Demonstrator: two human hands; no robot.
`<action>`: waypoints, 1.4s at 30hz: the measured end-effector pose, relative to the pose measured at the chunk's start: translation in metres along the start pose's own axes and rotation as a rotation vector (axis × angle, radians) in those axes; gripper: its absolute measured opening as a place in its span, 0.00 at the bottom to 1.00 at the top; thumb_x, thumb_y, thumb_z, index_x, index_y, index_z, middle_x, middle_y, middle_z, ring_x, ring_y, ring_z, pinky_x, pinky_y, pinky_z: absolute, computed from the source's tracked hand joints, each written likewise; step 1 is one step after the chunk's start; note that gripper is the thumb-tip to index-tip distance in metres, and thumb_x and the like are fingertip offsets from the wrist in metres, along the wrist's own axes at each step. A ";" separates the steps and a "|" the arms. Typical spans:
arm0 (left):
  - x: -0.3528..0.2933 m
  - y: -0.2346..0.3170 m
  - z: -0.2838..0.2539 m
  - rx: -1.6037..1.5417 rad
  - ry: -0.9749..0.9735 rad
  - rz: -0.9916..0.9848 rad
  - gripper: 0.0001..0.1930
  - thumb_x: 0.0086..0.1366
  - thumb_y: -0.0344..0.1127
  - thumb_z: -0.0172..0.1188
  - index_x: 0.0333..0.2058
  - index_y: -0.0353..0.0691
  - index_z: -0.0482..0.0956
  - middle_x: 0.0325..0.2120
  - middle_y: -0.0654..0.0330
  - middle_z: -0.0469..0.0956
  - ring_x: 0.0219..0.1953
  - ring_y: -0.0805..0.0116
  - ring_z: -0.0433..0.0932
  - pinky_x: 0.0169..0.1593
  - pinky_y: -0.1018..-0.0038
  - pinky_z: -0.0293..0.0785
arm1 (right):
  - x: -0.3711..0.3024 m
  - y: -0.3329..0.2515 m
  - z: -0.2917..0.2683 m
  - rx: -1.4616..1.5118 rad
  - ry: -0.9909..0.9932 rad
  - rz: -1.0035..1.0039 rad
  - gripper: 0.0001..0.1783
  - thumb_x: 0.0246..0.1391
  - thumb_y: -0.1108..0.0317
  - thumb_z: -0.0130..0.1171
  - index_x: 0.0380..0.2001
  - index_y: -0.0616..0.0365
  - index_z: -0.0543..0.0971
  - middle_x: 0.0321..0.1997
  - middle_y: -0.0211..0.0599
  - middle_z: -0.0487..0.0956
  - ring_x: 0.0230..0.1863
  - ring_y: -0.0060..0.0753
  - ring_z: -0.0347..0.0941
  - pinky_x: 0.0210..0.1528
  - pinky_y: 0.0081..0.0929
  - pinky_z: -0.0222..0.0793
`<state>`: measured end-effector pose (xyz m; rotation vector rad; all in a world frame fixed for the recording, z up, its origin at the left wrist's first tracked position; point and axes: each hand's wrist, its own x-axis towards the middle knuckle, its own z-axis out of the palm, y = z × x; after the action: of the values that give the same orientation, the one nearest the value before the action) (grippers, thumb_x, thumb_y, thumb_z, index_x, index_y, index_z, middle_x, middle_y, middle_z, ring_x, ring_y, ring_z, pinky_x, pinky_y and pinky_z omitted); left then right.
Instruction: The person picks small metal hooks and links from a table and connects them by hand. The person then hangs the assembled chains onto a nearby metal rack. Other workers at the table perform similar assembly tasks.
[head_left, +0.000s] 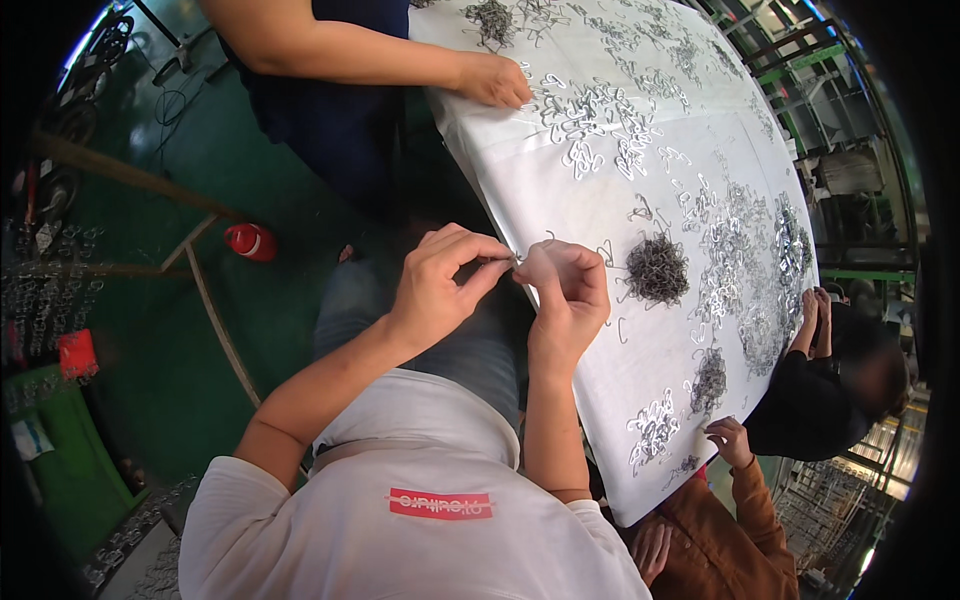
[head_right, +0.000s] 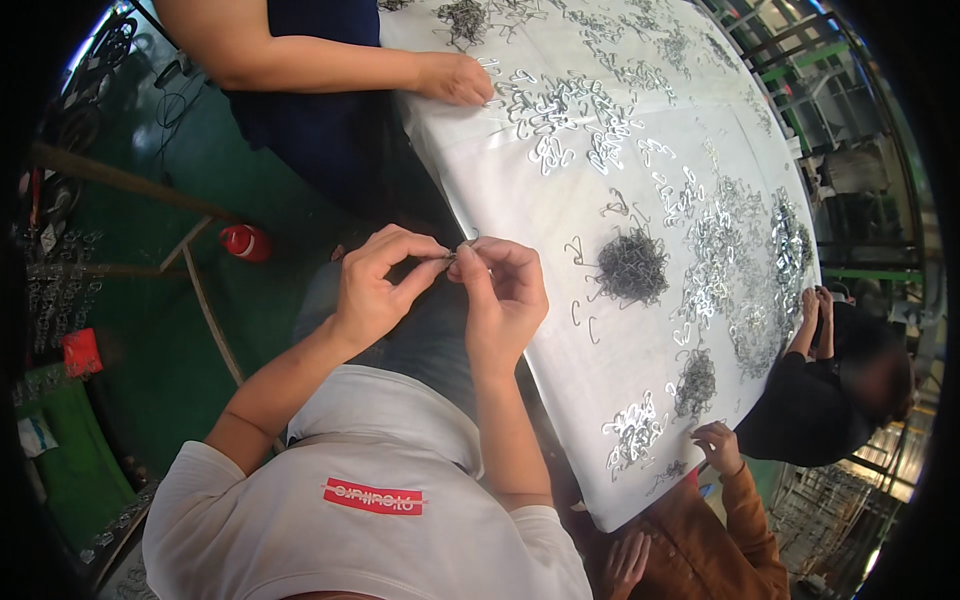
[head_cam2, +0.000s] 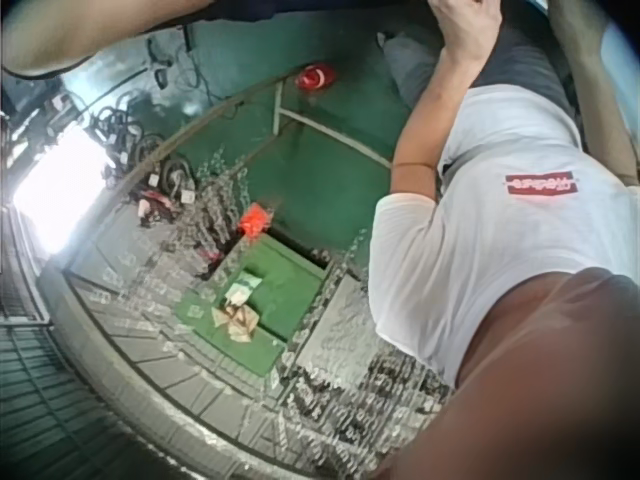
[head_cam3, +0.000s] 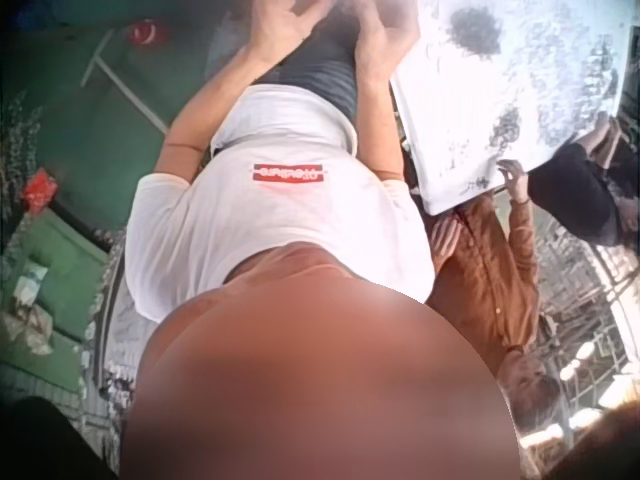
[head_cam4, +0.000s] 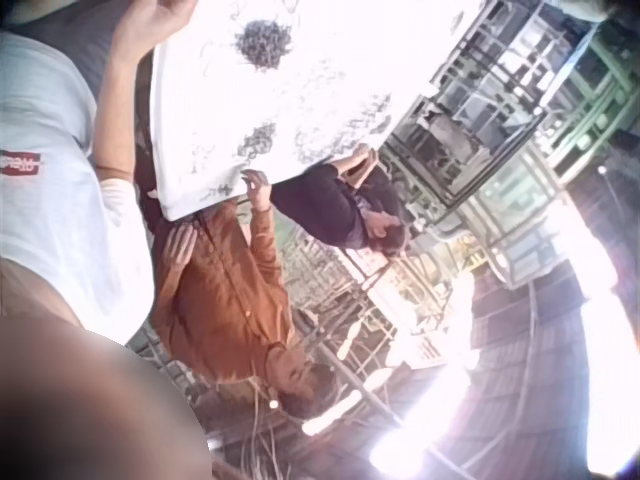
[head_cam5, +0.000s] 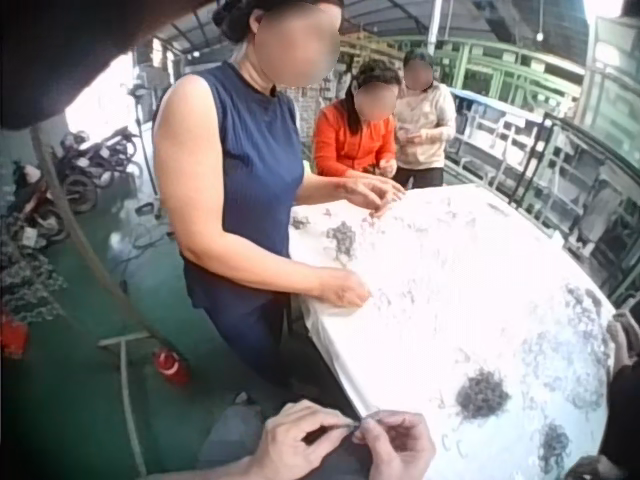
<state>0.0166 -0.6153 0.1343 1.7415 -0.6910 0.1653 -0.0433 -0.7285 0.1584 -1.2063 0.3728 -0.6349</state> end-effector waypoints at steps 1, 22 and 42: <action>0.000 0.000 0.002 -0.015 -0.011 0.015 0.07 0.52 0.23 0.65 0.31 0.40 0.81 0.28 0.63 0.81 0.31 0.65 0.78 0.38 0.72 0.69 | 0.000 0.001 -0.001 0.013 -0.006 -0.021 0.07 0.54 0.82 0.59 0.34 0.64 0.72 0.34 0.40 0.77 0.30 0.24 0.75 0.34 0.20 0.75; 0.160 -0.132 0.168 0.695 -0.396 -0.232 0.10 0.60 0.39 0.62 0.38 0.42 0.80 0.41 0.58 0.77 0.51 0.58 0.72 0.51 0.54 0.67 | -0.005 -0.015 -0.039 -0.091 0.044 -0.229 0.10 0.50 0.88 0.59 0.33 0.65 0.71 0.36 0.45 0.77 0.33 0.28 0.77 0.32 0.20 0.77; 0.036 0.016 -0.007 -0.436 -0.118 -0.256 0.06 0.58 0.22 0.63 0.35 0.33 0.81 0.34 0.61 0.78 0.33 0.78 0.77 0.35 0.83 0.74 | -0.009 0.015 -0.002 -0.203 0.002 -0.165 0.06 0.52 0.82 0.61 0.31 0.65 0.73 0.34 0.37 0.79 0.33 0.21 0.77 0.35 0.18 0.76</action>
<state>0.0386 -0.6239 0.1662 1.4079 -0.5344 -0.2508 -0.0480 -0.7210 0.1427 -1.4409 0.3483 -0.7536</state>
